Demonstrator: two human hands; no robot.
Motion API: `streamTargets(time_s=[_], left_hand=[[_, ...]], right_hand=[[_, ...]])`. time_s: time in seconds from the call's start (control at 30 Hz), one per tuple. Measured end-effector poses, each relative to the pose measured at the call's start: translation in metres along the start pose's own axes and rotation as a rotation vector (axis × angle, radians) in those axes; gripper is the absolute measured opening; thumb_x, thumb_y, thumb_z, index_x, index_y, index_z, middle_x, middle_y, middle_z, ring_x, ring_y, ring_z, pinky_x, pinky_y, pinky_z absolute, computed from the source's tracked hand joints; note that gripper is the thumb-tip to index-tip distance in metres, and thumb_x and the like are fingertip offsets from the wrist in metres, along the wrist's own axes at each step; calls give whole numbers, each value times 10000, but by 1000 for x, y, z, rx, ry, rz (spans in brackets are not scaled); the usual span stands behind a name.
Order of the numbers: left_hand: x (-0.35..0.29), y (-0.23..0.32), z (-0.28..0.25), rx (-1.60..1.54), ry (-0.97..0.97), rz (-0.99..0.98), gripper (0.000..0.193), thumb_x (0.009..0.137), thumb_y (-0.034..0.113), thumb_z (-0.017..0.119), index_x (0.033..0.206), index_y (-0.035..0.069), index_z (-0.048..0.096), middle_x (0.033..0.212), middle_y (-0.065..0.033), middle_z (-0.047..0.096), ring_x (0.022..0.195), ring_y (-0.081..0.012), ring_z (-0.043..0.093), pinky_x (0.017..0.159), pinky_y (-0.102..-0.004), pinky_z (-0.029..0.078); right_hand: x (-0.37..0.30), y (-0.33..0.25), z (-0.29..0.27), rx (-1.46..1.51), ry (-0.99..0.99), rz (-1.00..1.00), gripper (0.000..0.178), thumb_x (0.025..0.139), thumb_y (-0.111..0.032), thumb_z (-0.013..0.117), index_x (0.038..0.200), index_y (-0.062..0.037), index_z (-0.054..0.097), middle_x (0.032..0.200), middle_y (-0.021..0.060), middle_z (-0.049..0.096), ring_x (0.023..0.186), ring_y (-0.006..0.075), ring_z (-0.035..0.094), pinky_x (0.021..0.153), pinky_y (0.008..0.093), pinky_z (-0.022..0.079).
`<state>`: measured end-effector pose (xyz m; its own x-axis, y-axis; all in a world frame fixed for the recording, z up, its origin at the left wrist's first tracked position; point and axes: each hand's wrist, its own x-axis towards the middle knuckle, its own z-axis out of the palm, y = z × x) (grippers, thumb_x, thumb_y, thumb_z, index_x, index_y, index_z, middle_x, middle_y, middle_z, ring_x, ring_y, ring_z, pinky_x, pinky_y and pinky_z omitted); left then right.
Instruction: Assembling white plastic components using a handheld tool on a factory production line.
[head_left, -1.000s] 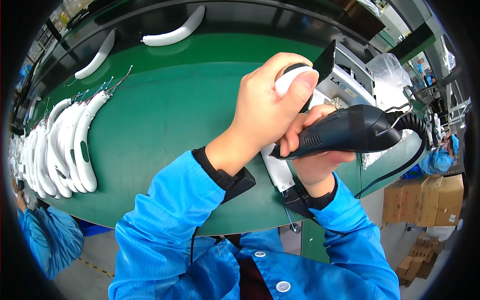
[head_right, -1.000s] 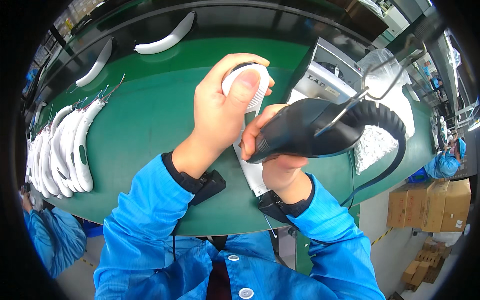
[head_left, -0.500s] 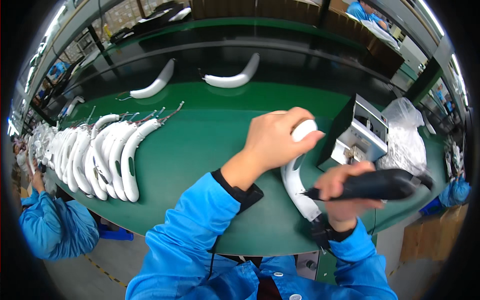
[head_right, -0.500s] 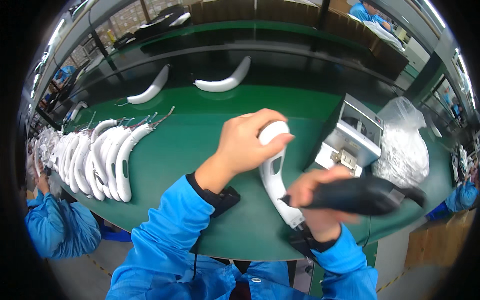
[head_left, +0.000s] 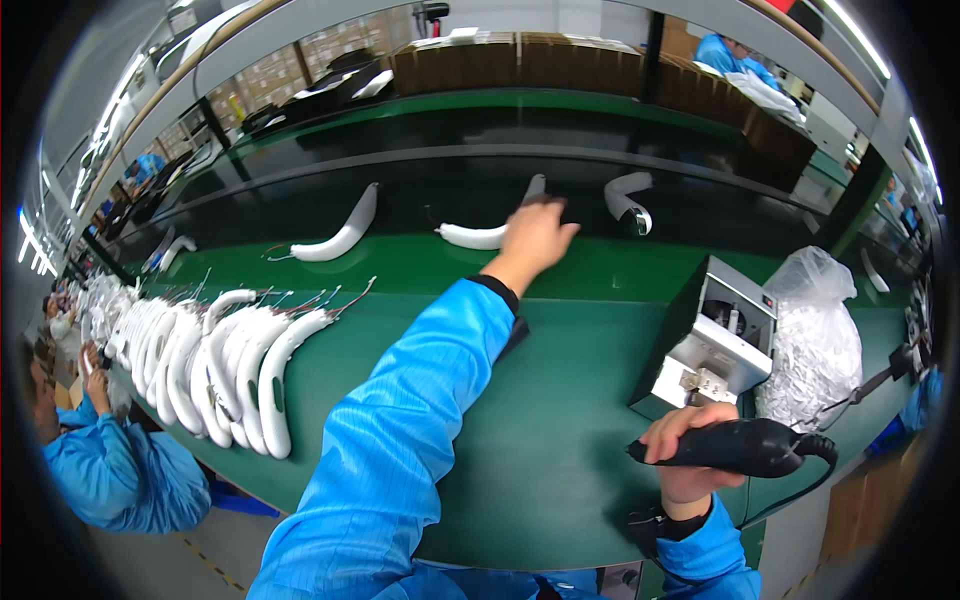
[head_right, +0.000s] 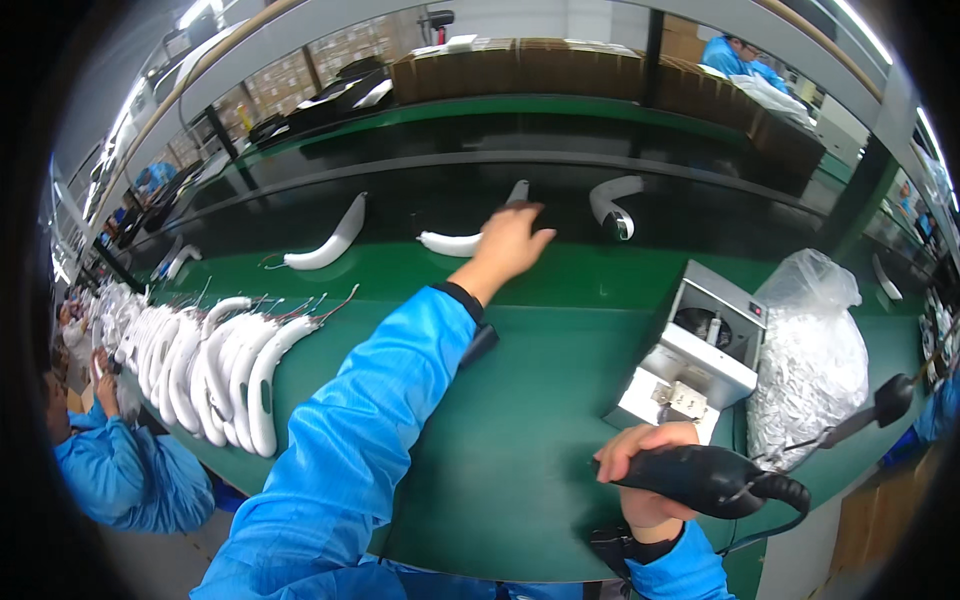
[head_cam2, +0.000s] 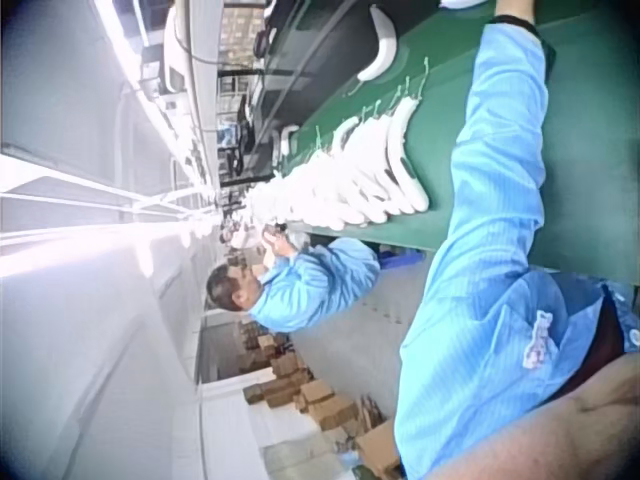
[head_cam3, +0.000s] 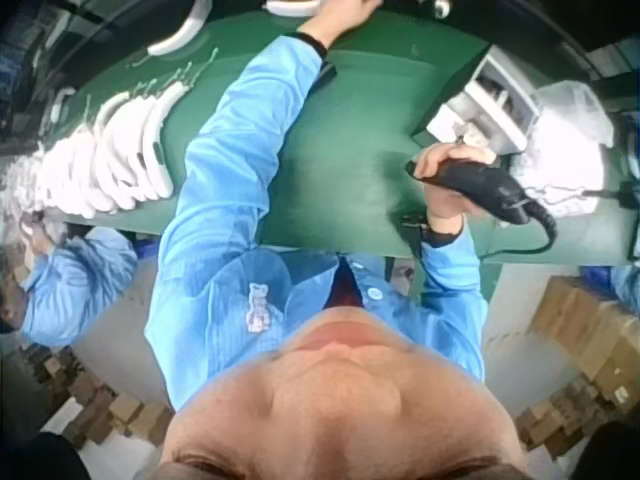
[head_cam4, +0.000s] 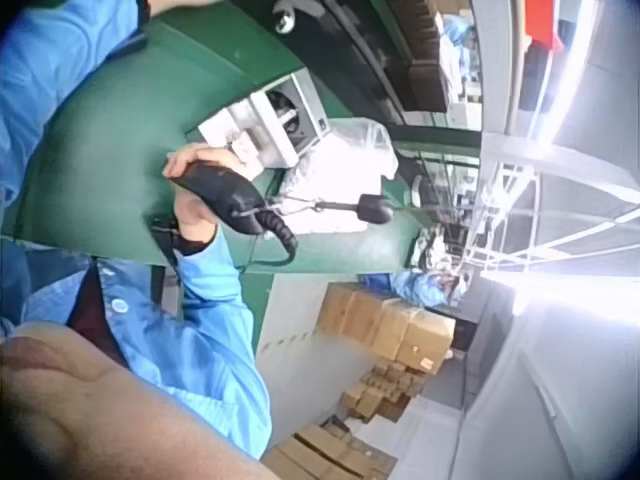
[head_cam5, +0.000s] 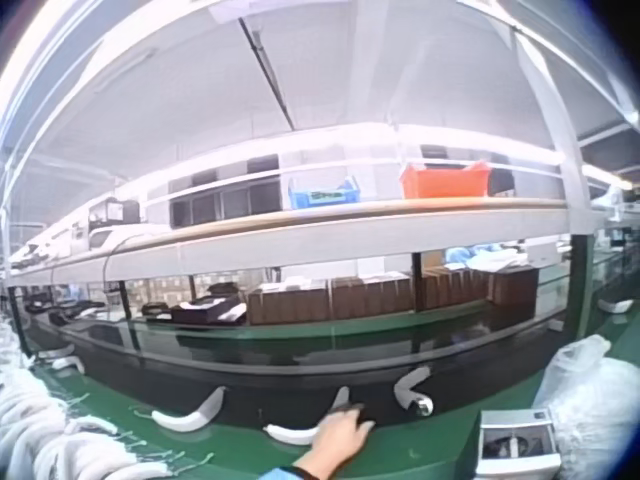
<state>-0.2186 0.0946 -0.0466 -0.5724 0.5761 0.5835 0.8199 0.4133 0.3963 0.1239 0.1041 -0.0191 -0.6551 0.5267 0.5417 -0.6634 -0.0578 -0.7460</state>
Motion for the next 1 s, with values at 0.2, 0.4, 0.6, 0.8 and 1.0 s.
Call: streamTargets(time_s=[0.2, 0.4, 0.6, 0.8, 1.0], left_hand=[[21, -46, -1, 217, -171, -200, 431, 797, 207, 633, 1205, 90, 557, 1138, -160, 608, 971, -375, 605, 824, -420, 497], [4, -32, -114, -657, 153, -263, 299, 901, 128, 471, 1154, 3, 569, 936, -125, 656, 786, -227, 632, 700, -340, 510], [-116, 47, -201, -1535, -28, -673, 285, 960, 210, 391, 1142, 16, 495, 937, -85, 598, 688, -151, 571, 591, -321, 527], [-223, 99, -194, -1569, -87, -948, 264, 931, 125, 405, 1166, 27, 476, 939, -96, 587, 699, -174, 570, 604, -339, 525], [-270, 124, -175, -1411, -239, -1178, 322, 930, 101, 430, 1239, 30, 480, 991, -97, 598, 814, -200, 594, 735, -342, 521]], right_hand=[[0, 3, -7, -20, 33, 56, 846, 643, -789, 568, 1020, -43, 438, 642, 82, 542, 537, 193, 557, 567, 333, 490], [4, 0, -14, -65, 105, 76, 861, 636, -801, 577, 1026, -43, 457, 644, 68, 543, 545, 182, 554, 577, 315, 485], [9, -16, -14, -171, 116, -34, 893, 740, -773, 473, 1135, 26, 433, 661, 62, 527, 547, 134, 544, 545, 264, 472], [6, -20, -15, -248, 107, -25, 902, 778, -744, 453, 1204, 51, 423, 706, 68, 538, 567, 125, 544, 544, 248, 463], [0, -38, -25, -462, 16, -17, 793, 832, -669, 480, 1220, 22, 434, 827, 114, 605, 737, 171, 608, 605, 259, 466]])
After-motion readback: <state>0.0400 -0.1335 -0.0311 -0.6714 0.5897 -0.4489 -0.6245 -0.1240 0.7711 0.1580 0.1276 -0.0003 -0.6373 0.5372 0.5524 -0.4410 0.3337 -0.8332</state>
